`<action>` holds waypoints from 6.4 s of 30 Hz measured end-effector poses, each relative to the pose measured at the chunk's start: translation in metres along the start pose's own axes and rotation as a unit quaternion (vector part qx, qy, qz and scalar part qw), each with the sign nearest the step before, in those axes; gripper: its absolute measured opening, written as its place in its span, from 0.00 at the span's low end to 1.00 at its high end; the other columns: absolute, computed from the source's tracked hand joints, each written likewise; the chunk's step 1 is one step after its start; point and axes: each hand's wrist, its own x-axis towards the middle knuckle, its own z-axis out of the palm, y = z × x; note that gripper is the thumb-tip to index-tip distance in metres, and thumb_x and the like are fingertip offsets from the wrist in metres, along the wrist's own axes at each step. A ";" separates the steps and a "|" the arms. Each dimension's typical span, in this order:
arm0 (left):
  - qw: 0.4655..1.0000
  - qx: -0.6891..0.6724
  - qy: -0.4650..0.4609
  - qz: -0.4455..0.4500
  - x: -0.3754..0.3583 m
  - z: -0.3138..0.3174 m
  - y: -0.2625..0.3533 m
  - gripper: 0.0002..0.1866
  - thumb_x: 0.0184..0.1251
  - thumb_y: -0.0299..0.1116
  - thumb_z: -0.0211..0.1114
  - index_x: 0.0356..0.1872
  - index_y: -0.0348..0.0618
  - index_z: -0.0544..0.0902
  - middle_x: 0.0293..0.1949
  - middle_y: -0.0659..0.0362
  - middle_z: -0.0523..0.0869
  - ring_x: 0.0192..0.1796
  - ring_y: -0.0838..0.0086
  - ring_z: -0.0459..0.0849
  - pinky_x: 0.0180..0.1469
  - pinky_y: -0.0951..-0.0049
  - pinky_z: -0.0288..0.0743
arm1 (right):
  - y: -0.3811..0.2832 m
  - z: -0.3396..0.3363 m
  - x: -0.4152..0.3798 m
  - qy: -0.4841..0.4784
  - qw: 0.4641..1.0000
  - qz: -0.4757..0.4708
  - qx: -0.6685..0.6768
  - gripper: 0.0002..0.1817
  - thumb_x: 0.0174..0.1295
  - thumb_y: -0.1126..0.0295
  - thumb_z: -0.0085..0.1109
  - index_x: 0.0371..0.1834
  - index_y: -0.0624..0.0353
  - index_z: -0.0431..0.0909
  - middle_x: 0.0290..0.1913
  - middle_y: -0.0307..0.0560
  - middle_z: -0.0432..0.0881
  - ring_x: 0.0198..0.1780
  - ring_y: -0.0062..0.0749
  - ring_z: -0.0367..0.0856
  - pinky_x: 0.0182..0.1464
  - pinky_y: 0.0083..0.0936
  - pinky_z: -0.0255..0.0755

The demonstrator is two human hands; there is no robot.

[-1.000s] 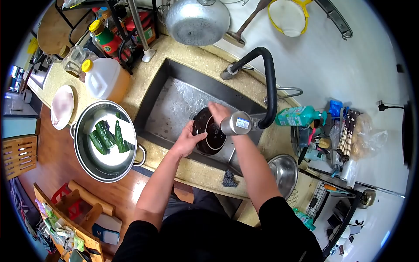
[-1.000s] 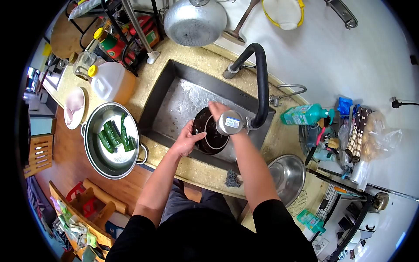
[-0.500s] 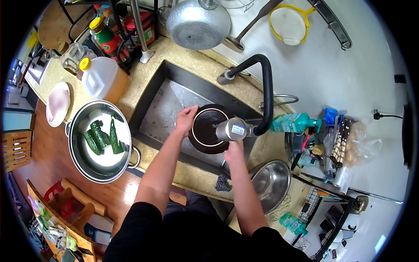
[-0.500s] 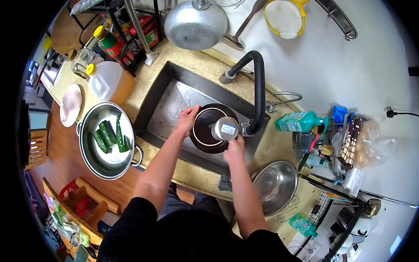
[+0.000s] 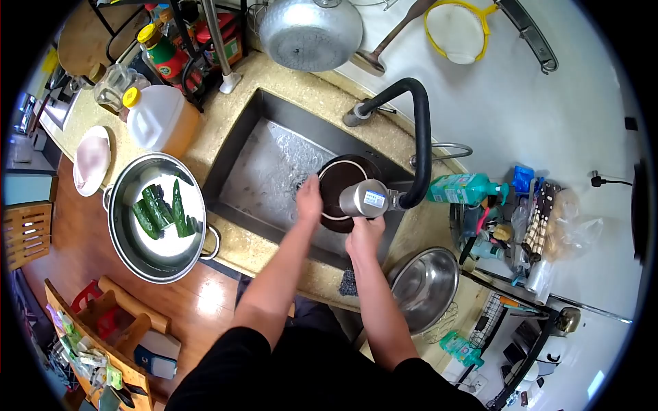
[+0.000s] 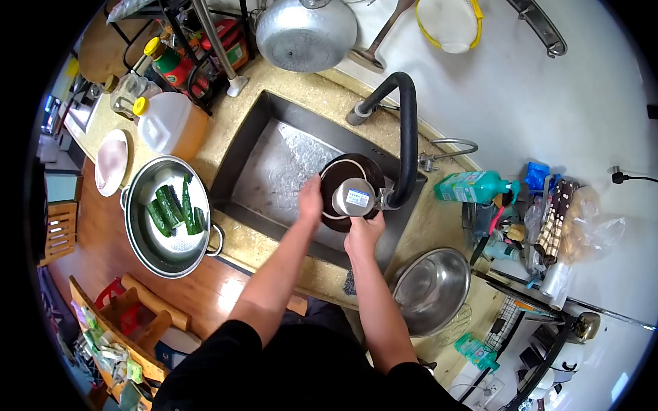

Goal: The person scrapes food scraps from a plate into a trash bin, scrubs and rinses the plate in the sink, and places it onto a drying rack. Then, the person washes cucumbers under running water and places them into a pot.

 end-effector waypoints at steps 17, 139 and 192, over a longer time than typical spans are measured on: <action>0.987 -0.057 -0.103 -0.107 -0.007 -0.052 0.051 0.28 0.60 0.38 0.77 0.53 0.29 0.76 0.46 0.49 0.86 0.44 0.66 0.86 0.50 0.64 0.83 | 0.007 0.014 0.059 -0.072 0.692 -0.280 -0.662 0.24 0.67 0.51 0.59 0.53 0.63 0.77 0.50 0.57 0.83 0.55 0.51 0.80 0.60 0.40 0.73; 0.962 0.155 0.214 0.070 -0.042 0.028 -0.002 0.34 0.80 0.50 0.46 0.70 0.26 0.65 0.69 0.33 0.68 0.71 0.49 0.68 0.74 0.62 0.57 | 0.028 0.009 0.034 0.056 0.986 0.118 0.101 0.17 0.55 0.78 0.71 0.44 0.51 0.77 0.43 0.37 0.80 0.44 0.28 0.78 0.56 0.31 0.72; 0.994 0.025 -0.011 -0.106 0.030 -0.034 -0.004 0.19 0.75 0.42 0.62 0.47 0.31 0.81 0.35 0.53 0.86 0.33 0.74 0.81 0.34 0.66 0.76 | 0.034 -0.013 0.029 -0.057 0.957 -0.041 -0.281 0.28 0.59 0.72 0.68 0.62 0.66 0.71 0.60 0.46 0.78 0.60 0.36 0.75 0.65 0.36 0.67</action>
